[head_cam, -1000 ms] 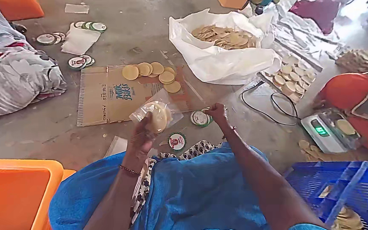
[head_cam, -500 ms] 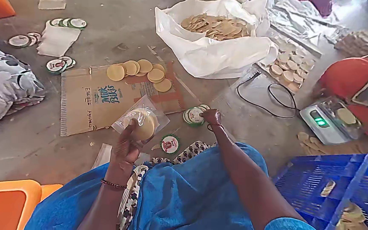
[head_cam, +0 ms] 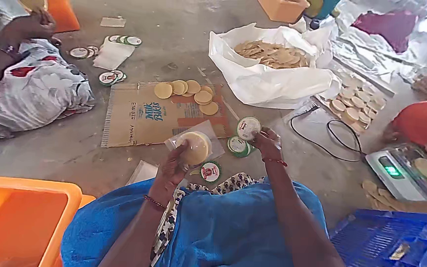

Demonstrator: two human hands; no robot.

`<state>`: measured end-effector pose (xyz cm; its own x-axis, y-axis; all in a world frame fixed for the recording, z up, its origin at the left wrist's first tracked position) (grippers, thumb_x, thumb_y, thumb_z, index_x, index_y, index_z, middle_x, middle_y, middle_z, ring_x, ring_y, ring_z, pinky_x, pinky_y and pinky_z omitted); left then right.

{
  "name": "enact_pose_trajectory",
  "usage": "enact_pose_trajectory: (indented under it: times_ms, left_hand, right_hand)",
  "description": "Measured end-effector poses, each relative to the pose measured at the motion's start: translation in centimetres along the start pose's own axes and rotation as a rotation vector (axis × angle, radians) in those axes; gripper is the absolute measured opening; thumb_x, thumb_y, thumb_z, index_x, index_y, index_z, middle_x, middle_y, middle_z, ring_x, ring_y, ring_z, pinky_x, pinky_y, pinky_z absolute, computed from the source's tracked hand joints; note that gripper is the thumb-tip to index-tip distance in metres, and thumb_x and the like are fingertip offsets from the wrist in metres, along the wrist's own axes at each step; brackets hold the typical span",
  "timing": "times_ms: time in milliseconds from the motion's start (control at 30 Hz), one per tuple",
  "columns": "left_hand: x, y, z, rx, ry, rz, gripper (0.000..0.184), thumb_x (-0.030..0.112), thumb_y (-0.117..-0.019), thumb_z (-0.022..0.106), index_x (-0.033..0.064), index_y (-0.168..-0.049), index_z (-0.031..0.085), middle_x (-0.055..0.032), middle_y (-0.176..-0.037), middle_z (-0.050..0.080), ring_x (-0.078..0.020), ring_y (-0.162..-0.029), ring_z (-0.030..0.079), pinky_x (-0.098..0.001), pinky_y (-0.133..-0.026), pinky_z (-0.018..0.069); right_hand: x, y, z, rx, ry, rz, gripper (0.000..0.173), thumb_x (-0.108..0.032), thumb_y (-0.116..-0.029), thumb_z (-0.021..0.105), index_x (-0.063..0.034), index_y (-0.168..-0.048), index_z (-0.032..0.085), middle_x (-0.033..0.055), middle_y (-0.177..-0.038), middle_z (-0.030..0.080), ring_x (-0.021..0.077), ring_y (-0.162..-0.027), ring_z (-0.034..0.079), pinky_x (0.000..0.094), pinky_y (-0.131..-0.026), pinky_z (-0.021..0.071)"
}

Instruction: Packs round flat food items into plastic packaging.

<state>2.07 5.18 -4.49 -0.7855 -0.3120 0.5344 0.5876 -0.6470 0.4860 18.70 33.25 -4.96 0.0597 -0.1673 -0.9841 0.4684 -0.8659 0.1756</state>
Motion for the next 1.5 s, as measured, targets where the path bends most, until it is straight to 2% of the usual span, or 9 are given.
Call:
enact_pose_trajectory:
  times_ms: [100, 200, 367, 567, 767, 933, 1067, 1267, 1500]
  left_hand:
    - [-0.3, 0.1, 0.2, -0.031, -0.021, -0.014, 0.030, 0.014, -0.1028, 0.057, 0.0032, -0.130, 0.056, -0.0197, -0.112, 0.068, -0.0330, -0.097, 0.070, -0.0536, -0.081, 0.0606]
    - [-0.4, 0.4, 0.6, -0.061, -0.050, -0.016, 0.024, 0.014, -0.1043, 0.054, 0.0043, -0.126, 0.058, -0.0158, -0.107, 0.070, -0.0266, -0.092, 0.071, -0.0446, -0.078, 0.0618]
    - [-0.3, 0.6, 1.0, -0.122, -0.051, -0.036, 0.028, 0.018, -0.1063, 0.051, 0.0045, -0.130, 0.056, -0.0152, -0.108, 0.069, -0.0258, -0.094, 0.071, -0.0433, -0.079, 0.0613]
    - [-0.4, 1.0, 1.4, -0.173, -0.064, -0.065, 0.033, 0.028, -0.1079, 0.047, 0.0041, -0.127, 0.058, -0.0134, -0.108, 0.069, -0.0233, -0.095, 0.070, -0.0405, -0.082, 0.0608]
    - [-0.3, 1.2, 1.5, -0.188, -0.049, -0.059, 0.034, 0.031, -0.1091, 0.043, 0.0057, -0.126, 0.059, -0.0115, -0.107, 0.070, -0.0215, -0.095, 0.071, -0.0385, -0.082, 0.0608]
    - [-0.4, 1.0, 1.3, -0.189, -0.081, -0.072, 0.035, 0.033, -0.1092, 0.043, 0.0052, -0.124, 0.059, -0.0112, -0.103, 0.069, -0.0206, -0.091, 0.070, -0.0375, -0.079, 0.0606]
    - [-0.3, 1.1, 1.6, -0.208, -0.094, -0.054, 0.036, 0.033, -0.1093, 0.043, 0.0044, -0.120, 0.061, -0.0098, -0.099, 0.070, -0.0183, -0.090, 0.070, -0.0348, -0.081, 0.0599]
    - [-0.4, 1.2, 1.4, -0.223, -0.080, -0.068, 0.039, 0.035, -0.1104, 0.038, 0.0048, -0.125, 0.059, -0.0102, -0.102, 0.070, -0.0195, -0.092, 0.070, -0.0365, -0.080, 0.0599]
    - [-0.2, 2.2, 2.2, -0.270, -0.042, -0.067, 0.037, 0.031, -0.1115, 0.035, 0.0037, -0.124, 0.057, -0.0085, -0.098, 0.070, -0.0174, -0.088, 0.070, -0.0359, -0.079, 0.0598]
  right_hand:
    - [-3.3, 3.3, 2.0, -0.080, -0.054, -0.085, 0.012, -0.001, -0.0974, 0.064, -0.0034, -0.109, 0.066, 0.0045, -0.093, 0.073, 0.0155, -0.078, 0.073, 0.0357, -0.073, 0.0644]
    - [-5.4, 5.9, 3.0, -0.155, 0.095, -0.123, 0.006, -0.005, -0.0968, 0.067, -0.0073, -0.103, 0.069, -0.0012, -0.089, 0.073, 0.0077, -0.074, 0.069, 0.0263, -0.070, 0.0605]
    - [-6.7, 7.4, 3.9, -0.174, 0.423, -0.153, 0.017, -0.011, -0.0939, 0.073, -0.0039, -0.109, 0.070, 0.0001, -0.089, 0.072, 0.0041, -0.074, 0.065, 0.0237, -0.070, 0.0561]
    - [-7.2, 8.5, 5.3, -0.299, 0.345, -0.110, 0.016, -0.005, -0.0928, 0.072, -0.0024, -0.109, 0.069, 0.0003, -0.088, 0.073, 0.0046, -0.075, 0.068, 0.0227, -0.070, 0.0581]
    - [-7.4, 9.2, 7.3, -0.385, 0.396, -0.143, 0.012, 0.000, -0.0896, 0.073, -0.0040, -0.100, 0.067, -0.0029, -0.077, 0.070, -0.0003, -0.062, 0.061, 0.0159, -0.056, 0.0515]
    - [-8.0, 9.3, 8.0, -0.417, 0.719, -0.135, 0.016, -0.007, -0.0879, 0.079, -0.0013, -0.097, 0.068, 0.0022, -0.074, 0.067, 0.0050, -0.061, 0.057, 0.0240, -0.060, 0.0485]
    - [-7.8, 9.5, 8.5, -0.481, 0.580, -0.094, 0.019, 0.001, -0.0854, 0.078, -0.0013, -0.101, 0.067, -0.0006, -0.074, 0.070, -0.0003, -0.056, 0.056, 0.0163, -0.052, 0.0455]
    - [-8.3, 10.5, 8.7, -0.428, 0.532, -0.098, 0.027, -0.005, -0.0956, 0.068, 0.0014, -0.121, 0.063, 0.0067, -0.094, 0.071, 0.0096, -0.074, 0.067, 0.0271, -0.068, 0.0582]
    - [-5.9, 10.2, 10.8, -0.416, 0.678, -0.198, 0.016, -0.008, -0.0892, 0.073, 0.0022, -0.100, 0.067, 0.0012, -0.073, 0.061, 0.0061, -0.058, 0.054, 0.0263, -0.057, 0.0499]
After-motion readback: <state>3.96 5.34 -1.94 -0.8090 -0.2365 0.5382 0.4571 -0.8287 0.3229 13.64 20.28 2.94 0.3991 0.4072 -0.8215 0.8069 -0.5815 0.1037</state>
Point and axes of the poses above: each hand's wrist, its own y-axis away from the middle knuckle, its own z-axis out of the palm, x = y × z, the point moved 5 cm from there along -y, towards the middle knuckle
